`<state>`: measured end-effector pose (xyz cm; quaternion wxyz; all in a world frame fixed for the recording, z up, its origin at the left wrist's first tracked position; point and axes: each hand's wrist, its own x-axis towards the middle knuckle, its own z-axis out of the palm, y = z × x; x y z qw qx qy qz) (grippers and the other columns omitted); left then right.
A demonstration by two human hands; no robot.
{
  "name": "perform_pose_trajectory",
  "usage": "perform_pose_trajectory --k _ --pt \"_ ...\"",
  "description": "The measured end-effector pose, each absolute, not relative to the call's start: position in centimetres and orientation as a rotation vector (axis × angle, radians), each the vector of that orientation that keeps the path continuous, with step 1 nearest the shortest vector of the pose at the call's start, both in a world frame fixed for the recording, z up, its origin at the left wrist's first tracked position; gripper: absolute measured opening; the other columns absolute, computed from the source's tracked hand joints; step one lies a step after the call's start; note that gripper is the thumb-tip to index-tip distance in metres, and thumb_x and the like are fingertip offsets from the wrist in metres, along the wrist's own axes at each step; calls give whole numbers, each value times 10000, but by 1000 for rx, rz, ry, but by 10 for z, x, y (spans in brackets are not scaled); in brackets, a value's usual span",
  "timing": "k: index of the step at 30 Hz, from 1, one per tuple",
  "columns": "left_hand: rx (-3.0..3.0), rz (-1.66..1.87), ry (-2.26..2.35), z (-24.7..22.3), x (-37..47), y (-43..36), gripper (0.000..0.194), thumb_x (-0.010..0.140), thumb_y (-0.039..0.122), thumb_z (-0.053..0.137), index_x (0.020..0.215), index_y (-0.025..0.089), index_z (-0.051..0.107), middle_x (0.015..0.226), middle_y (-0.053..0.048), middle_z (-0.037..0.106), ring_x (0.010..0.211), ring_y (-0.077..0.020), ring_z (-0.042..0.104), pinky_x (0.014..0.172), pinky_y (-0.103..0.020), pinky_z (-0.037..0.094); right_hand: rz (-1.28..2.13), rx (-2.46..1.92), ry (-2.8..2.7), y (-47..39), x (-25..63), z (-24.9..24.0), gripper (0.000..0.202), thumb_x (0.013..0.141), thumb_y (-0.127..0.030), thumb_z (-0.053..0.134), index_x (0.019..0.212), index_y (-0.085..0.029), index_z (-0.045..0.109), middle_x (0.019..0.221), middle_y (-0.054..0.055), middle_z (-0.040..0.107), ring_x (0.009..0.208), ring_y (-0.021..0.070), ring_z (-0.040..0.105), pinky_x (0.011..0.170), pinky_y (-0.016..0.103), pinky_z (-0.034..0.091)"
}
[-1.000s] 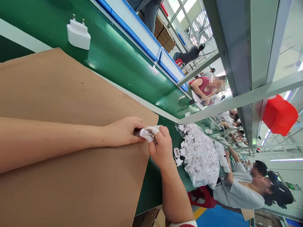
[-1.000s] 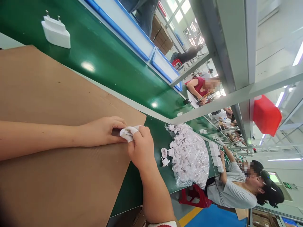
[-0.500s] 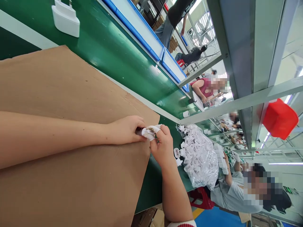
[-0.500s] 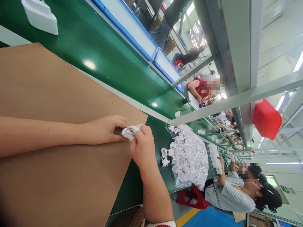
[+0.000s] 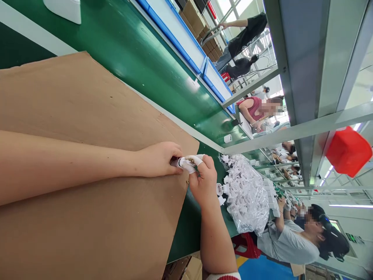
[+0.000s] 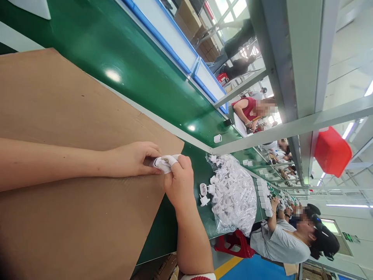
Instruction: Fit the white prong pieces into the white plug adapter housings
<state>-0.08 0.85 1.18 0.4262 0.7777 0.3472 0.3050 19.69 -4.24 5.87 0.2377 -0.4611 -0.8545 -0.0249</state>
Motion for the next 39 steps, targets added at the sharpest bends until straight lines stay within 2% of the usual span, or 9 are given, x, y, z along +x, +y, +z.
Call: perform_pose_trajectory --k 6,13,19,26,28,31,35,37,39 --pt "1928 765 874 9 -1 9 324 824 481 689 707 182 645 835 -56 609 790 -224 591 655 -328 378 -130 -1230 -2362 -41 202 55 387 907 -56 530 1199 -224 719 1003 80 647 923 230 600 805 360 525" --pt "1931 795 846 8 -1 9 326 836 481 697 719 178 672 836 -56 616 798 -225 601 659 -329 366 -149 -1220 -2380 -40 198 56 350 918 -66 512 1149 -227 721 982 78 651 925 231 601 806 366 529" --pt "1931 755 859 11 -2 9 301 830 458 687 722 177 667 852 -58 622 795 -221 596 664 -324 370 -83 -1235 -2387 -37 194 59 377 846 -23 504 1093 -202 726 946 68 628 896 221 571 782 349 503" --pt "1932 764 871 11 -1 8 322 812 479 678 705 178 641 852 -58 622 793 -219 596 669 -322 389 -45 -1297 -2440 -34 195 67 214 843 -50 564 863 -208 707 815 22 533 787 186 507 680 300 431" --pt "1943 759 876 11 -2 7 342 821 500 667 706 179 640 848 -62 619 792 -221 596 669 -321 389 -19 -1328 -2423 -34 194 67 191 836 -56 588 850 -201 711 799 13 520 766 176 507 663 289 419" --pt "1982 775 897 11 -1 5 395 845 555 616 713 184 645 827 -72 620 795 -233 600 681 -327 404 25 -1422 -2324 -35 190 62 215 831 -63 603 934 -189 743 820 11 534 780 172 545 669 277 435" --pt "2050 816 935 15 2 2 452 867 620 548 775 197 678 808 -77 674 815 -262 627 717 -338 456 15 -1577 -2201 -37 182 47 293 819 -61 631 1041 -199 765 880 23 601 870 193 594 755 282 488" --pt "2047 819 935 18 5 0 482 874 645 543 919 202 728 918 -76 743 878 -281 665 769 -347 498 74 -1629 -2141 -38 184 43 364 860 -93 653 1190 -216 744 938 24 657 916 196 621 811 283 520" --pt "2008 813 949 18 6 -3 532 894 647 558 1152 215 732 1115 -56 778 994 -290 696 857 -346 534 112 -1678 -2082 -43 193 46 461 915 -181 691 1371 -236 660 1091 40 711 1007 206 647 877 299 552"
